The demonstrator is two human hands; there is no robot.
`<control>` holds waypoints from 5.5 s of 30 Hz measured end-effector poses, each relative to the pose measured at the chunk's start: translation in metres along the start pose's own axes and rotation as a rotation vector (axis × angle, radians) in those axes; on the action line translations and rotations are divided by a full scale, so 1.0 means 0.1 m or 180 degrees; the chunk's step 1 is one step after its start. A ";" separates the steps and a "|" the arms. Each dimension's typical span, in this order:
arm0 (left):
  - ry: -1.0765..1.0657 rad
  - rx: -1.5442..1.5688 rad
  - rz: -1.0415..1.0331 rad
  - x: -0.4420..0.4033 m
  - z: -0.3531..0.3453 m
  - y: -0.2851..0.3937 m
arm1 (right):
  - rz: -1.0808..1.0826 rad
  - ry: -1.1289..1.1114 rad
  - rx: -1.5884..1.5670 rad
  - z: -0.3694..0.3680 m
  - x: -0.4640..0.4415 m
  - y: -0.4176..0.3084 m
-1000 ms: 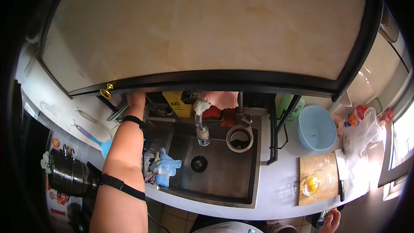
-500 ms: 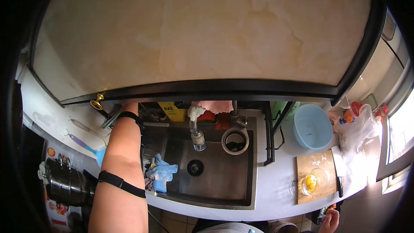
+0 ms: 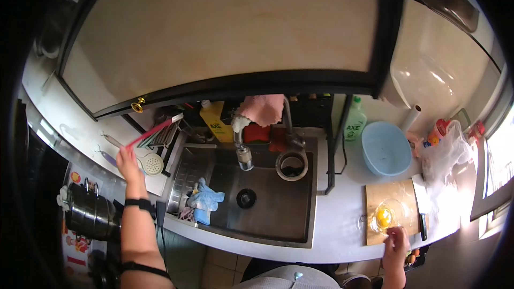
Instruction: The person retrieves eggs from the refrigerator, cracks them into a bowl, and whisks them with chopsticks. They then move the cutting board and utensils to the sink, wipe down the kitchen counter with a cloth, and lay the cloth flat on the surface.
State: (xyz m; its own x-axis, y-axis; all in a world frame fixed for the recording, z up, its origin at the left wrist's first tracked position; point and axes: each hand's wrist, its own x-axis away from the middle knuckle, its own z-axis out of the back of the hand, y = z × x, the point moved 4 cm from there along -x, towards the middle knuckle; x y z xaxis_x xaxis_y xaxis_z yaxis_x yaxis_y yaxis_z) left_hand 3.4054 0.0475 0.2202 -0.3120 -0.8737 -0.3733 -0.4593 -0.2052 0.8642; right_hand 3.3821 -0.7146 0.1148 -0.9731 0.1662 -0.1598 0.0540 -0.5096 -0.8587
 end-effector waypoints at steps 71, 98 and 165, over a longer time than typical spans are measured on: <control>-0.5660 -0.1085 0.4102 6.55 -2.40 -0.78 | -0.1251 -0.0027 -0.1796 1.04 -0.35 1.38; -0.5579 -0.1153 0.3786 6.60 -2.51 -0.66 | -0.1795 -0.0028 -0.2363 1.17 -0.15 1.83; -0.5591 -0.1061 0.3556 6.72 -2.51 -0.63 | -0.1683 -0.0775 -0.2289 1.34 -0.15 1.78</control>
State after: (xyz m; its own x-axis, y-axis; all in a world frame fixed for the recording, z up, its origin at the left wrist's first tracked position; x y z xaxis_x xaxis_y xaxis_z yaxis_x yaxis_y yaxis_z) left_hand 3.4331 -0.6373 -0.0010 -0.6426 0.5397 0.5439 0.5011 -0.2411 0.8312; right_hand 3.3759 -0.9212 0.0294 -0.9266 0.0042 0.3759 -0.3638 0.2423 -0.8994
